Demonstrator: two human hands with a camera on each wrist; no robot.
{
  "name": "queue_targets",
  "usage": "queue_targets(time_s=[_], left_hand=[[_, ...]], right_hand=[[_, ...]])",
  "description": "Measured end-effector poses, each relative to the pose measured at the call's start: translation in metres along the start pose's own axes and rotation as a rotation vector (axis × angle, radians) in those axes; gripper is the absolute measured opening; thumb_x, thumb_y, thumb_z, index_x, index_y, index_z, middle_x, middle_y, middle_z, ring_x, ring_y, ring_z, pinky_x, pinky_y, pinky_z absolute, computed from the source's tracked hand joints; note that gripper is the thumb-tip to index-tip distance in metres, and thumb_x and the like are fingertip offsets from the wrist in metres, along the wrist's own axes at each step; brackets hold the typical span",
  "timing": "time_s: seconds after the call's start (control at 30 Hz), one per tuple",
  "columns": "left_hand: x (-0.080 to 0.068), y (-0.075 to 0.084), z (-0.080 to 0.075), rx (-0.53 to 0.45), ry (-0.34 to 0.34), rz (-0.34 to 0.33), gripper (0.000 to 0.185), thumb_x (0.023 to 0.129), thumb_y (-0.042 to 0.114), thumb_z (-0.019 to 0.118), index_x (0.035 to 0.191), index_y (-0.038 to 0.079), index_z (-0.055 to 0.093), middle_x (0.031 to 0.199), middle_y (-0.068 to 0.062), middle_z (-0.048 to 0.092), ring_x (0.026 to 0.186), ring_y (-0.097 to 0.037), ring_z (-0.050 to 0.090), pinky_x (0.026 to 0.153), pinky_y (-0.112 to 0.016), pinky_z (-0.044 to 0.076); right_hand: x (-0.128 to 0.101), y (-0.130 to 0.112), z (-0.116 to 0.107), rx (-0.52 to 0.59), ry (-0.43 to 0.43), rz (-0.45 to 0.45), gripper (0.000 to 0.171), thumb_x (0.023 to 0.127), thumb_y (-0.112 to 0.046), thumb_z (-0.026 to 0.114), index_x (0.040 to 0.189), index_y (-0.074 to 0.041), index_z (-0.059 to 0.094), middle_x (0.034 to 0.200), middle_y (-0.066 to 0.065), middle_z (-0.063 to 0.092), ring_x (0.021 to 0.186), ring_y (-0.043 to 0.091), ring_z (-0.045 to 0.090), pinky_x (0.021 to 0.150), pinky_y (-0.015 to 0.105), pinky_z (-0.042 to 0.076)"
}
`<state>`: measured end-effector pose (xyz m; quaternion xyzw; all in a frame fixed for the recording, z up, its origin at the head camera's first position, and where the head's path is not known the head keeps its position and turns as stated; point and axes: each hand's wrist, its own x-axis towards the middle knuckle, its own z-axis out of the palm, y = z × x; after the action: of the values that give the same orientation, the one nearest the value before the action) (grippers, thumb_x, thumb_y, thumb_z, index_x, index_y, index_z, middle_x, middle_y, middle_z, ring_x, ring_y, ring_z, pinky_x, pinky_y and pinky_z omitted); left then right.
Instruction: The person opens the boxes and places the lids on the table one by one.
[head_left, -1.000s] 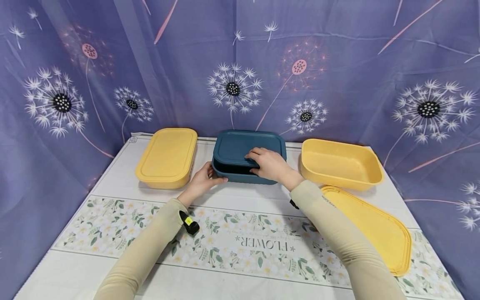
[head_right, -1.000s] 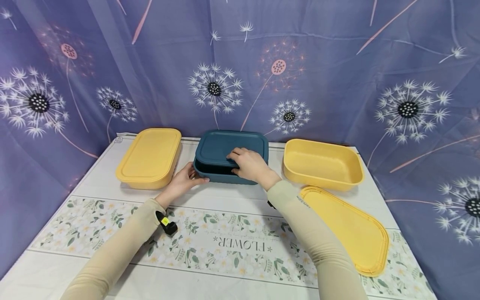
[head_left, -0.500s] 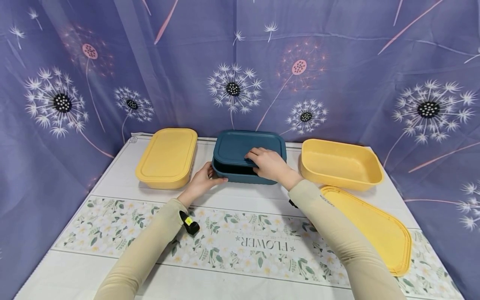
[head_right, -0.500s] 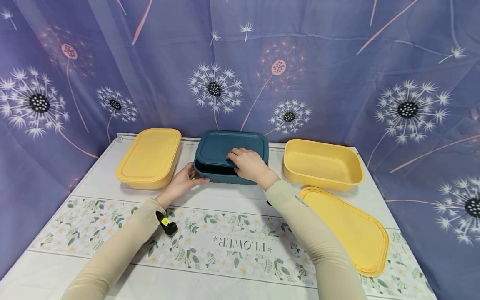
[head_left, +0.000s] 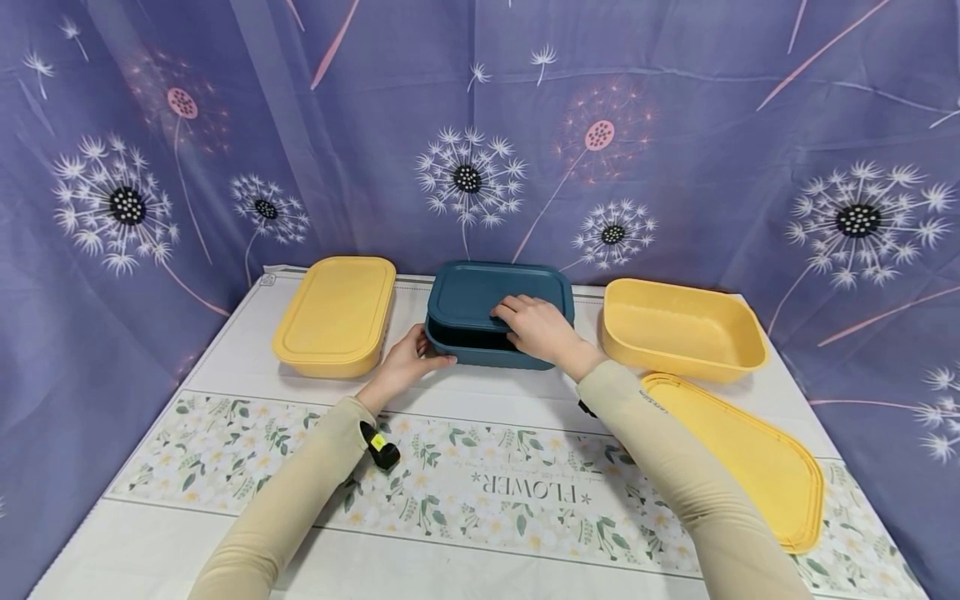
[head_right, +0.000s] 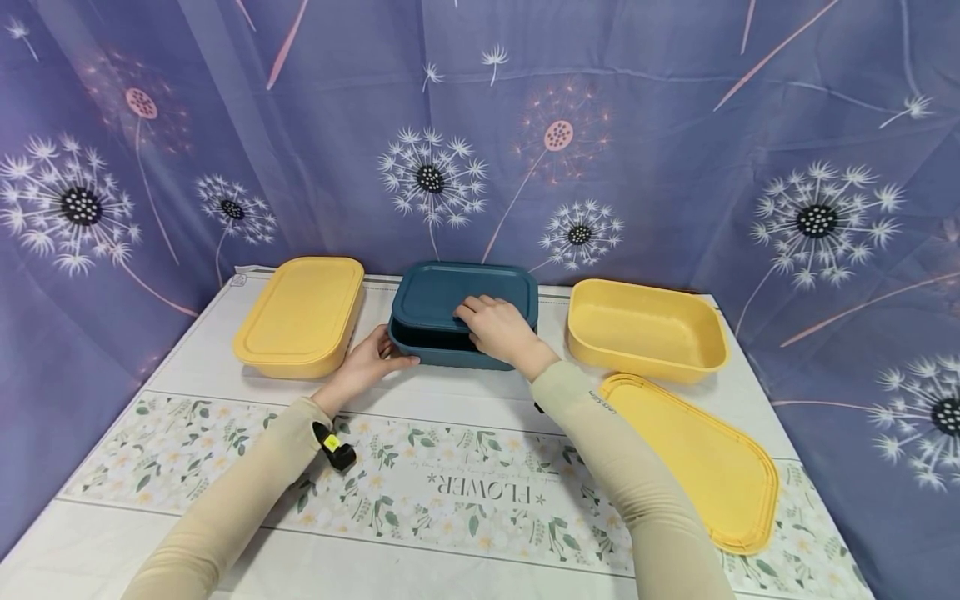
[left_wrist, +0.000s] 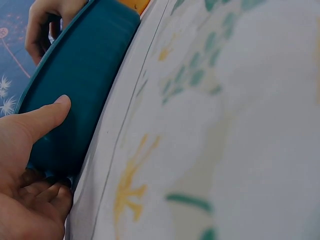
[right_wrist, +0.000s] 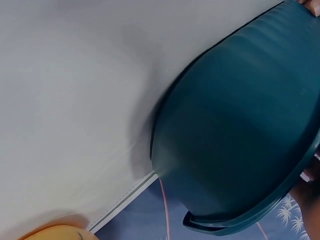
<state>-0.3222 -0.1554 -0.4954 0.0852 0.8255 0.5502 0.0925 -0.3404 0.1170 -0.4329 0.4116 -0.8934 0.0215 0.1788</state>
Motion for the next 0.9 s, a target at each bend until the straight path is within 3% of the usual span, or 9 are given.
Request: queue_targets(time_s=[0.9], left_hand=[[-0.001, 0.0, 0.0, -0.025, -0.011, 0.017, 0.084, 0.085, 0.034, 0.084, 0.15, 0.009, 0.038, 0.148, -0.015, 0.049, 0.14, -0.029, 0.043, 0.115, -0.046, 0.037]], right_hand=[[0.001, 0.0, -0.013, 0.02, 0.05, 0.036, 0.035, 0.095, -0.006, 0.07, 0.129, -0.002, 0.064, 0.124, 0.015, 0.066, 0.109, 0.03, 0.066, 0.091, 0.04, 0.056]])
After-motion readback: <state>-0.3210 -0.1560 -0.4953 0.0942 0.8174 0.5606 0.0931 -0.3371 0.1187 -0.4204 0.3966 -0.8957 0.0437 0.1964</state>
